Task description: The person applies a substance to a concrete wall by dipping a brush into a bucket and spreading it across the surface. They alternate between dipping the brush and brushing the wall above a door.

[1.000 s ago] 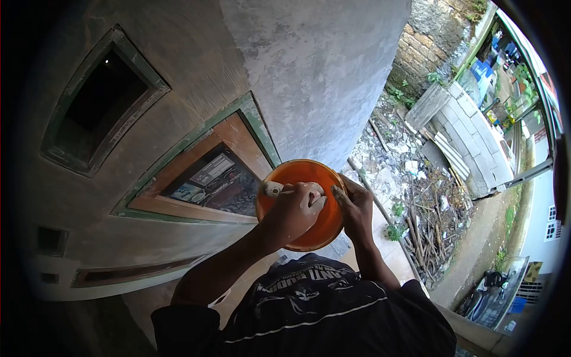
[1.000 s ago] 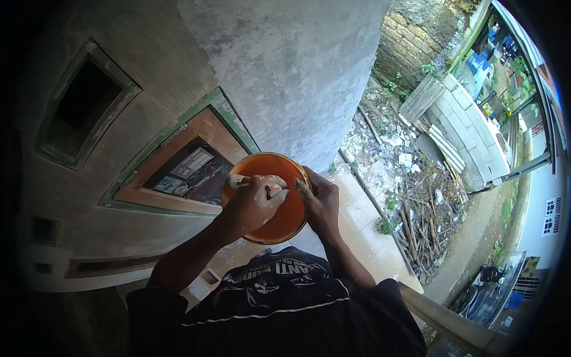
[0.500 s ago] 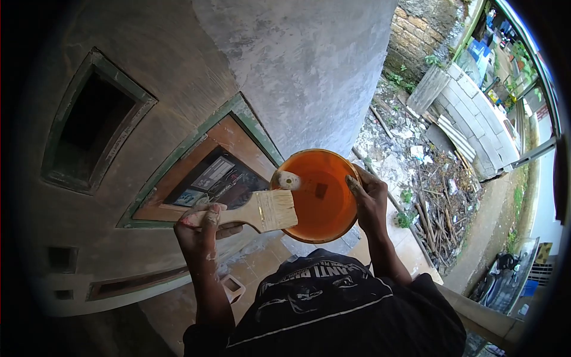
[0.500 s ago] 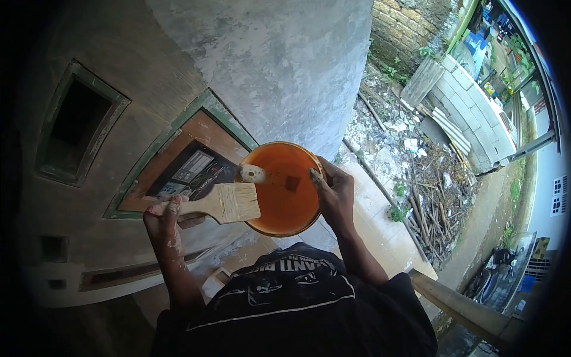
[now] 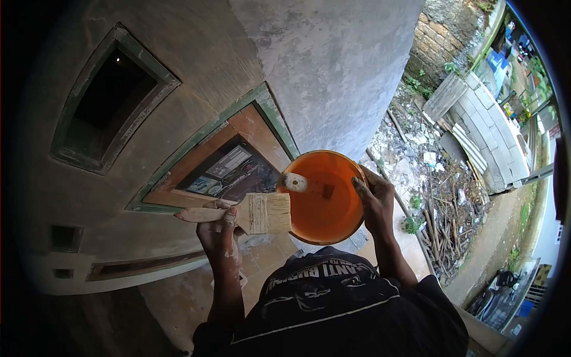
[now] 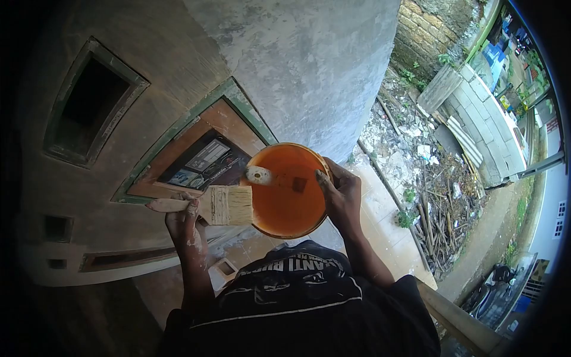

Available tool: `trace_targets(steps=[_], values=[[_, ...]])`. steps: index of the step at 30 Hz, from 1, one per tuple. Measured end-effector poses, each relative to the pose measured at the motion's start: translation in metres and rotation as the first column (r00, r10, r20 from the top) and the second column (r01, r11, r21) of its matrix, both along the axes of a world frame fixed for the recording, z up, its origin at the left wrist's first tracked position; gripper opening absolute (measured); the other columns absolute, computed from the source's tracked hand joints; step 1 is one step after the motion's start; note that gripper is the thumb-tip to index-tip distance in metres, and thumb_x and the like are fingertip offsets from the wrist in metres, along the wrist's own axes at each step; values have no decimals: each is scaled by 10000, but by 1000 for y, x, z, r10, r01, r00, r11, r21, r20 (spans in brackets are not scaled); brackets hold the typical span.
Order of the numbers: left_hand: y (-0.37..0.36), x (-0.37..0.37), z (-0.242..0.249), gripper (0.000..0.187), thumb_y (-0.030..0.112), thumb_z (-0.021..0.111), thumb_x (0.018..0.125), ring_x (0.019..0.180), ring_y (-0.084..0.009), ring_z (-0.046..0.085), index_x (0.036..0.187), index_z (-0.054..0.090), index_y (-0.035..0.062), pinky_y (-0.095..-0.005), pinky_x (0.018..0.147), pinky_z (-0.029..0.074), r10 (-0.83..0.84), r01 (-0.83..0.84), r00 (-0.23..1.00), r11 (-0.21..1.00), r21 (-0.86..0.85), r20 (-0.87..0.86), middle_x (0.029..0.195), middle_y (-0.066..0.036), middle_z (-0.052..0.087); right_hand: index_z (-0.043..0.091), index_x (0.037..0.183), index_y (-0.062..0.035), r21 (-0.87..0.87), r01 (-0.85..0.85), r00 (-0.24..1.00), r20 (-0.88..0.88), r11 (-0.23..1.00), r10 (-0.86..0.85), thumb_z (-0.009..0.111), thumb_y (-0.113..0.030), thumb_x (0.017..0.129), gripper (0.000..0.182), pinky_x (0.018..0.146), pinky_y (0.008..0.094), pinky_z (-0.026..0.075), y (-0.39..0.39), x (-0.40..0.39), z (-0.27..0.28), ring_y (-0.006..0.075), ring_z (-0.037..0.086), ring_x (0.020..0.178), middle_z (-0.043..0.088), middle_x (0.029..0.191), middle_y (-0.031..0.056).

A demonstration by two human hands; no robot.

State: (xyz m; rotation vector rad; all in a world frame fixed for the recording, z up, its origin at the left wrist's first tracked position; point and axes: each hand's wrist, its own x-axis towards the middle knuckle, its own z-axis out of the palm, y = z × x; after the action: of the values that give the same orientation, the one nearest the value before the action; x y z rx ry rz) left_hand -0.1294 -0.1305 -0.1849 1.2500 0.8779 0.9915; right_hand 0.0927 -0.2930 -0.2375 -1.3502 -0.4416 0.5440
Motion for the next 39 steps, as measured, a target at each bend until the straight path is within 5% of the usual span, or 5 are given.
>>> trace_targets(steps=[18,20,24,30,39], values=[[20,19,36,243,37,715,825,867,-139,585,1002,549,38,-286,871,480,36,-19,973,997,-78,227,970,-43,567,643,1148,92,36,14,998,-66,999,-11,605,-143,934,320,808,268,492,-13,7,-6,123,603,880,684,981,87],[32,40,52,238,4,669,862,963,-173,591,1042,520,50,-327,864,541,-55,-12,963,969,246,264,1000,-44,537,645,1151,90,49,27,997,-68,998,-24,594,-119,931,308,802,269,493,-15,8,-13,128,608,874,685,981,89],[50,101,131,271,-63,660,853,1023,-243,623,1058,564,87,-359,854,554,-136,38,991,307,951,5,1075,-104,605,643,1157,91,62,35,997,-76,997,-31,577,-88,923,302,803,273,497,-18,9,-14,133,615,870,687,981,97],[101,191,217,246,105,700,824,1067,-318,632,1057,640,157,-434,902,542,177,132,984,-617,776,-26,1104,-159,627,644,1154,99,100,78,994,-80,992,-70,576,-54,912,294,792,271,504,-26,10,-8,130,619,863,688,979,104],[83,217,164,222,63,704,816,930,-268,682,1027,656,114,-370,788,584,216,413,911,-444,795,-353,968,-108,663,636,1167,102,138,122,986,-128,983,-104,590,-56,915,301,789,264,503,-32,16,-24,130,624,855,689,990,100]])
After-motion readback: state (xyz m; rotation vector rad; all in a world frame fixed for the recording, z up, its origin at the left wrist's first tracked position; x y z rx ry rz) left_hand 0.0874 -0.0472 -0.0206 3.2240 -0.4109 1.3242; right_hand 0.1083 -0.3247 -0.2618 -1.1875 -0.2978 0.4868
